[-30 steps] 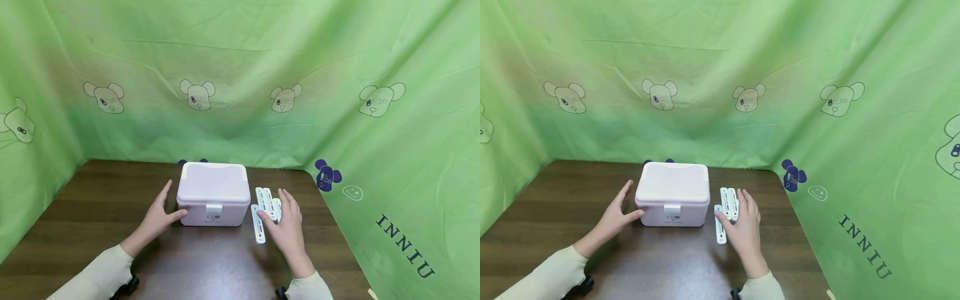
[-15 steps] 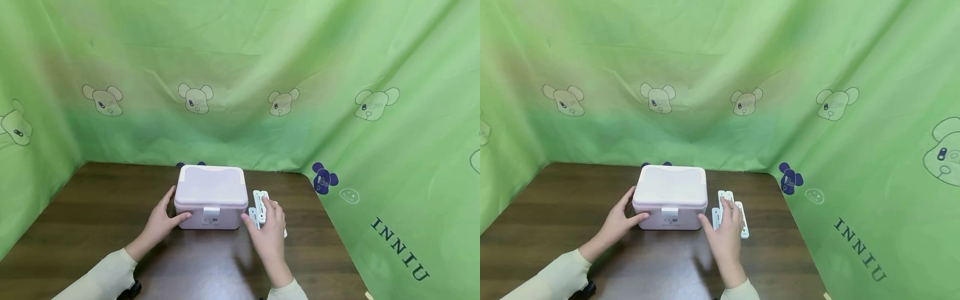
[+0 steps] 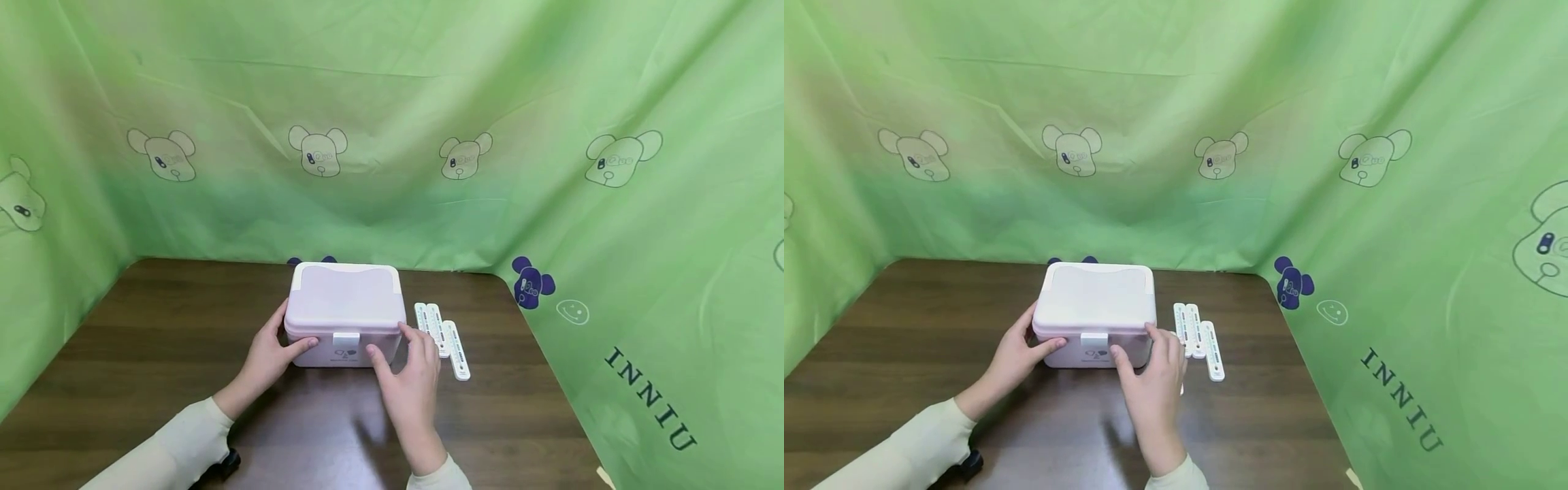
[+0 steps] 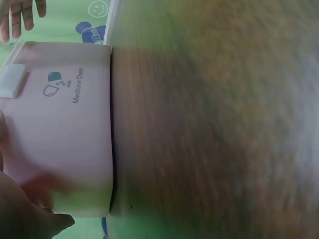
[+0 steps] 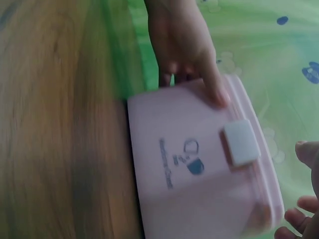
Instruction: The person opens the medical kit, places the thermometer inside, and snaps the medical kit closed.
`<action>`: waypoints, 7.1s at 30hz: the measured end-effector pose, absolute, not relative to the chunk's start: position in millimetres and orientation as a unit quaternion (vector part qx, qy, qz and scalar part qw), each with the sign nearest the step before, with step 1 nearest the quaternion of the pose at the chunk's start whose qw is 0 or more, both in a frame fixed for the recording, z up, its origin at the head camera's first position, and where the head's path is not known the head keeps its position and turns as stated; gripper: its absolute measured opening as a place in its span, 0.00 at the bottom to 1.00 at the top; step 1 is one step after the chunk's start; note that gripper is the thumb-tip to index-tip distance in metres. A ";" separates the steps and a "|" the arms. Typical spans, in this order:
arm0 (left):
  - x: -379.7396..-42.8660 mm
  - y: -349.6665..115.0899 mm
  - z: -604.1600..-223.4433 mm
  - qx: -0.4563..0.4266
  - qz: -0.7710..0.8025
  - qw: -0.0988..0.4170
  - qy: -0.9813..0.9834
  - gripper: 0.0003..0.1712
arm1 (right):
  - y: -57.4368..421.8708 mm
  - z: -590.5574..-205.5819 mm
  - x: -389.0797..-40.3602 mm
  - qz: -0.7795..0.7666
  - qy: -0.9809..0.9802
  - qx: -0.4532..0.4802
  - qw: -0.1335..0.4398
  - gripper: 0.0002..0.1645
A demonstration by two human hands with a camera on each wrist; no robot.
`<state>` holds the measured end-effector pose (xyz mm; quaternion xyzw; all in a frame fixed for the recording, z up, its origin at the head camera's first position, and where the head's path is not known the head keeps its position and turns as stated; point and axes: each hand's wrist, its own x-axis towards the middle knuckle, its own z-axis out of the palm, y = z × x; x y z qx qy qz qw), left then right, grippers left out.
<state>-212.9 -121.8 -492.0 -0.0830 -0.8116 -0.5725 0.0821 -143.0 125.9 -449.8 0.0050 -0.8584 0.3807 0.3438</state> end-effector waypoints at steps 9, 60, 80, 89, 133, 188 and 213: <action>-214.4 -119.8 -496.3 -0.085 -0.583 0.088 -0.803 0.60 | 98.6 -460.1 -142.4 0.396 -0.860 -0.007 0.323 0.33; -211.6 -115.8 -494.2 -0.068 -0.582 0.133 -0.799 0.54 | 41.9 -472.3 -181.0 0.328 -0.856 -0.115 0.383 0.34; -209.5 -112.2 -489.4 -0.047 -0.575 0.128 -0.807 0.54 | 47.1 -463.4 -166.4 0.376 -0.845 -0.083 0.372 0.31; -209.0 -112.7 -490.1 -0.042 -0.578 0.125 -0.805 0.53 | 57.9 -461.2 -154.7 0.504 -0.796 -0.086 0.325 0.18; -207.9 -135.6 -475.3 -0.110 -0.497 0.113 -0.853 0.51 | 186.9 -467.1 -167.5 0.398 -0.851 0.251 0.232 0.12; -224.3 -146.1 -413.6 -0.134 -0.457 0.180 -0.861 0.30 | 205.2 -404.8 -217.0 0.444 -0.862 0.090 0.225 0.13; -298.3 -137.3 -362.2 -0.129 -0.527 0.240 -0.805 0.20 | 185.3 -342.7 -288.8 0.491 -0.841 0.070 0.215 0.17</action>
